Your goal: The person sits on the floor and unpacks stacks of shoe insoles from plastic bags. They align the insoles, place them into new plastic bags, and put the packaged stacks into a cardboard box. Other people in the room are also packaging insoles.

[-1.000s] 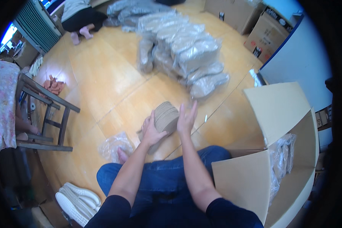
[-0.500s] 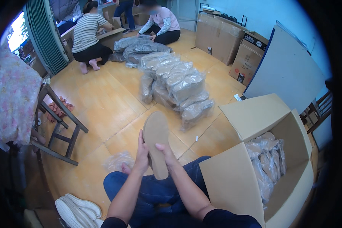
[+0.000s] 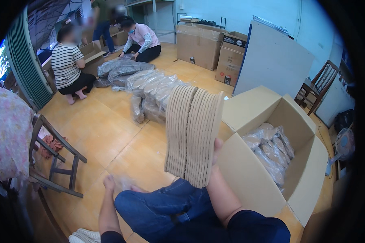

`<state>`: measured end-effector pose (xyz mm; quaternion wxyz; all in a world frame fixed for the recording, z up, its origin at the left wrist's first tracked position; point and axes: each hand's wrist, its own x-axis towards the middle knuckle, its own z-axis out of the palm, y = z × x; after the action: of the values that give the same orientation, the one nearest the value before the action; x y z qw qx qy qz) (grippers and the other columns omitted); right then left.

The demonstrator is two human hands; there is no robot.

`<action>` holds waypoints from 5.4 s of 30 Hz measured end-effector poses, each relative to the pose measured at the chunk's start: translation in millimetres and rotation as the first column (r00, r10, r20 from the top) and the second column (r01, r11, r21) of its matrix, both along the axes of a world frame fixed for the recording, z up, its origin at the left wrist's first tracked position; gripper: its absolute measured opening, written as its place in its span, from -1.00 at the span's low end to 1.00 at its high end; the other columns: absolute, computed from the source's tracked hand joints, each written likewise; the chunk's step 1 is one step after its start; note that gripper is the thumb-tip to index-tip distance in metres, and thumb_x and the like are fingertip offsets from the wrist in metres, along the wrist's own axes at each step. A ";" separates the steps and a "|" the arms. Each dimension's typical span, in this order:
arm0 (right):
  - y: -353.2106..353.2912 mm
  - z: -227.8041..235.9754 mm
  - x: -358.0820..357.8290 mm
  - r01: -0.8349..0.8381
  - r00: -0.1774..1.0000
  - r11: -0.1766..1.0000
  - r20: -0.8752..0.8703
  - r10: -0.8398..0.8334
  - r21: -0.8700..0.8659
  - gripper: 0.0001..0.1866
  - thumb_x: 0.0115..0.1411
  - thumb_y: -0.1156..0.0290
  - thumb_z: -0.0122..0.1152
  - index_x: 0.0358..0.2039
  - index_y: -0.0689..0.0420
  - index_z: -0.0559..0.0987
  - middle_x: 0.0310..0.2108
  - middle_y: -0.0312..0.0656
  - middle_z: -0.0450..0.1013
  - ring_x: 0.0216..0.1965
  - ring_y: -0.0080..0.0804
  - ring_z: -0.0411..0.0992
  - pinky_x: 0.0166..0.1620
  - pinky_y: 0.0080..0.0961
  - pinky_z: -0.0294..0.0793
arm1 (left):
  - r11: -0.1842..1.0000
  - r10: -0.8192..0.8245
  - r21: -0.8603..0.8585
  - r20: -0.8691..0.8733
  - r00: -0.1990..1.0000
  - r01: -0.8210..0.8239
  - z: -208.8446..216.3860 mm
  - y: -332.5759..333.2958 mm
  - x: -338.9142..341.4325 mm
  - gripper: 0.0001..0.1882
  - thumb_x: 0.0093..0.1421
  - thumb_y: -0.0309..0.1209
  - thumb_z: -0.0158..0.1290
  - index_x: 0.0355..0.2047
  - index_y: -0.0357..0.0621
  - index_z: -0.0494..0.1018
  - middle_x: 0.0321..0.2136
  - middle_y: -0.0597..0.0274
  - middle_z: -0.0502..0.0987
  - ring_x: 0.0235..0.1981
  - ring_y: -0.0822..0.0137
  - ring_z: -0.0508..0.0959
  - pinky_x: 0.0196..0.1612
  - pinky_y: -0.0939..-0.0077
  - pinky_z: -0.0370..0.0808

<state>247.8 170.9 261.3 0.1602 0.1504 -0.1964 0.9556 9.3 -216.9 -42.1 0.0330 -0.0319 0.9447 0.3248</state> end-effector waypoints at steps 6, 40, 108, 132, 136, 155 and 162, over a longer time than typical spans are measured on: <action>-3.3 -5.4 14.3 0.043 0.994 0.998 0.104 -0.039 -0.037 -0.16 0.01 -0.13 0.22 0.18 0.18 0.32 0.06 -0.04 0.39 0.02 -0.10 0.43 0.03 -0.12 0.50 | 0.668 -0.063 0.551 -0.628 0.776 0.500 276.4 102.8 -23.4 -0.80 0.26 -0.36 0.03 -0.24 -0.27 0.49 -0.50 0.42 0.42 -0.46 0.55 0.37 -0.39 0.56 0.33; 38.5 -31.1 51.8 0.072 0.923 0.992 0.370 -0.105 0.102 -0.23 0.02 0.03 0.20 0.18 0.20 0.28 0.03 -0.01 0.39 0.00 -0.14 0.41 0.01 -0.22 0.48 | 0.350 -0.933 -0.463 -0.092 0.348 0.815 341.4 171.7 82.5 -0.60 0.15 -0.04 0.07 -0.34 -0.16 0.56 -0.41 -0.06 0.56 -0.27 0.00 0.56 -0.21 0.15 0.47; -11.4 -53.8 23.6 -0.368 0.748 0.886 0.655 0.103 0.281 -0.36 0.20 0.18 0.14 0.21 0.21 0.21 -0.01 -0.12 0.36 -0.02 -0.40 0.38 -0.03 -0.50 0.43 | 0.167 -0.873 -0.665 -0.443 -0.205 0.728 302.5 183.0 168.8 -0.49 0.02 -0.40 0.09 0.05 -0.10 0.43 0.11 0.09 0.42 -0.33 0.40 0.51 -0.31 0.61 0.44; -30.1 -43.1 17.3 -0.200 0.967 0.249 0.232 -0.106 0.948 -0.09 0.21 0.10 0.18 0.32 0.35 -0.07 0.29 0.12 -0.03 0.32 -0.13 -0.04 0.30 -0.32 0.04 | -0.153 -0.234 0.984 0.057 0.971 -0.094 246.1 230.8 191.6 -0.32 0.08 -0.10 -0.08 0.15 -0.25 0.21 -0.07 -0.01 0.44 -0.06 0.16 0.47 0.02 0.30 0.42; -38.3 -41.8 29.6 -0.207 0.963 0.311 0.250 -0.104 0.928 0.01 0.10 0.08 0.31 0.30 0.41 -0.04 0.31 0.15 -0.06 0.34 -0.07 -0.08 0.32 -0.32 -0.01 | -0.218 -0.221 0.975 -0.012 0.975 -0.038 256.4 223.2 174.9 -0.32 0.07 -0.12 -0.04 0.16 -0.24 0.20 -0.06 0.01 0.44 -0.11 0.17 0.49 -0.01 0.30 0.45; -56.1 -68.6 19.5 0.154 0.885 0.244 -0.023 -0.466 0.957 -0.07 0.02 0.12 0.38 0.29 0.20 0.14 0.19 0.17 0.17 0.20 0.06 0.17 0.25 -0.27 0.14 | 0.064 -0.383 0.998 0.032 0.923 -0.008 234.6 220.9 182.5 -0.25 0.11 0.07 -0.09 0.14 -0.28 0.25 -0.06 -0.05 0.45 -0.04 0.09 0.49 0.01 0.16 0.45; -54.0 -59.4 7.5 0.077 0.948 0.416 0.063 -0.312 0.906 -0.08 0.19 -0.01 0.14 0.36 0.17 -0.07 0.29 0.18 -0.04 0.30 -0.01 0.03 0.31 -0.25 0.02 | -0.484 -0.334 0.856 0.013 0.943 -0.183 227.2 196.1 150.1 -0.23 0.08 0.03 -0.15 0.21 -0.21 0.17 0.15 -0.06 0.27 0.15 -0.01 0.31 0.11 -0.01 0.36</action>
<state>255.4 116.9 201.9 0.1438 0.0804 -0.7034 0.6914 159.4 -20.8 185.1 0.2108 0.0374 0.1773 0.9606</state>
